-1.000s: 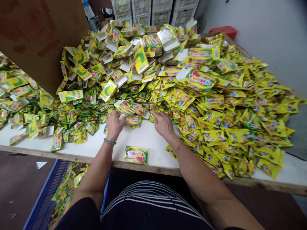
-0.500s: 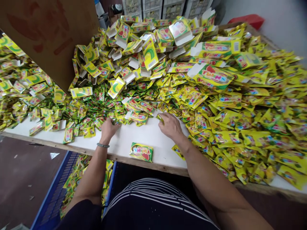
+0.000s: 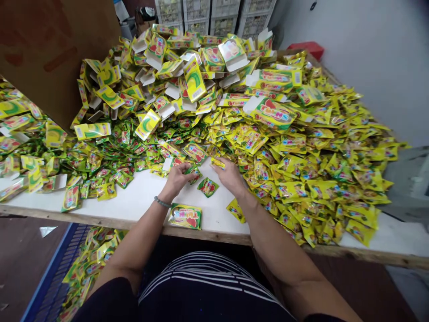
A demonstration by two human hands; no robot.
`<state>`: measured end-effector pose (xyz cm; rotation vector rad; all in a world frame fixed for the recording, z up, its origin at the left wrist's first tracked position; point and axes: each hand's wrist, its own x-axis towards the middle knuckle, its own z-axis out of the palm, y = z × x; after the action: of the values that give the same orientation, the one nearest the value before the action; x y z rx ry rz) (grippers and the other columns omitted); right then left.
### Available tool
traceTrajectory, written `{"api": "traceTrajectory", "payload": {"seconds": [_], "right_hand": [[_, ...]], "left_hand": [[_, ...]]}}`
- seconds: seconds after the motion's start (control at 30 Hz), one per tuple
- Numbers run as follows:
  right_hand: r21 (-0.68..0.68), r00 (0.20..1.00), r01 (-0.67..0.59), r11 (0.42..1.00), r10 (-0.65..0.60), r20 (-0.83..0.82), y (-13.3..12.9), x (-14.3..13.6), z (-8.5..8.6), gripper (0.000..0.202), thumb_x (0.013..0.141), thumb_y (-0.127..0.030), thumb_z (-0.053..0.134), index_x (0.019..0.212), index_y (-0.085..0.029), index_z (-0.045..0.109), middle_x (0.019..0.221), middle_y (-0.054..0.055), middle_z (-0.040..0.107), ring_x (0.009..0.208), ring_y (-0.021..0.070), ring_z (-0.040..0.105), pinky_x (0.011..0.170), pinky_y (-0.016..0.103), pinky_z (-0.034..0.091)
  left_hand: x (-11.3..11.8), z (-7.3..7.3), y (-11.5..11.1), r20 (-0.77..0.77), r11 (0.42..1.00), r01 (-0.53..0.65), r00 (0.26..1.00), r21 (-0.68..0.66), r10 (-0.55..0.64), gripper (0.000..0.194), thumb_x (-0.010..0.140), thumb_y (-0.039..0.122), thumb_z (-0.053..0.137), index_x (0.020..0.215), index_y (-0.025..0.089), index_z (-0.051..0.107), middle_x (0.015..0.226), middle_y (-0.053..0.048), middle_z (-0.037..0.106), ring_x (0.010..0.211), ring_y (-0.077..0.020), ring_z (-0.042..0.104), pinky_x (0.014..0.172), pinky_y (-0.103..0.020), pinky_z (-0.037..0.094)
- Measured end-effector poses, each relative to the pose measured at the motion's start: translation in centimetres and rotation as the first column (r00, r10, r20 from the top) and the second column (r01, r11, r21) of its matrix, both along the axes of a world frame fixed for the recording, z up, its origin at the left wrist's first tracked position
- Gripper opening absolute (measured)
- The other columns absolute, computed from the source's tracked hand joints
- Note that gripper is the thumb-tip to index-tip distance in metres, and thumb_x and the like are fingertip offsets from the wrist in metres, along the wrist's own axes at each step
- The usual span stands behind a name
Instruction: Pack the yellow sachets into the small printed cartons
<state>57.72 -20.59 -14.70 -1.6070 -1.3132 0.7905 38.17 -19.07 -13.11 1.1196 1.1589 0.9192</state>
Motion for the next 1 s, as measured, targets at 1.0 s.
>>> {"api": "traceTrajectory", "payload": {"seconds": [1.0], "right_hand": [[0.140,0.996,-0.091,0.986,0.087,0.029,-2.3,-3.5,1.4,0.024,0.082,-0.046,0.063,0.087,-0.023,0.060,0.086,0.006,0.071,0.080,0.0220,0.065,0.077,0.034,0.052]], "left_hand": [[0.4,-0.2,-1.9,0.203,0.993,0.092,0.976,-0.071,-0.076,0.048,0.053,0.027,0.089,0.088,0.017,0.057,0.063,0.004,0.064,0.061,-0.0136,0.065,0.063,-0.026,0.050]]}}
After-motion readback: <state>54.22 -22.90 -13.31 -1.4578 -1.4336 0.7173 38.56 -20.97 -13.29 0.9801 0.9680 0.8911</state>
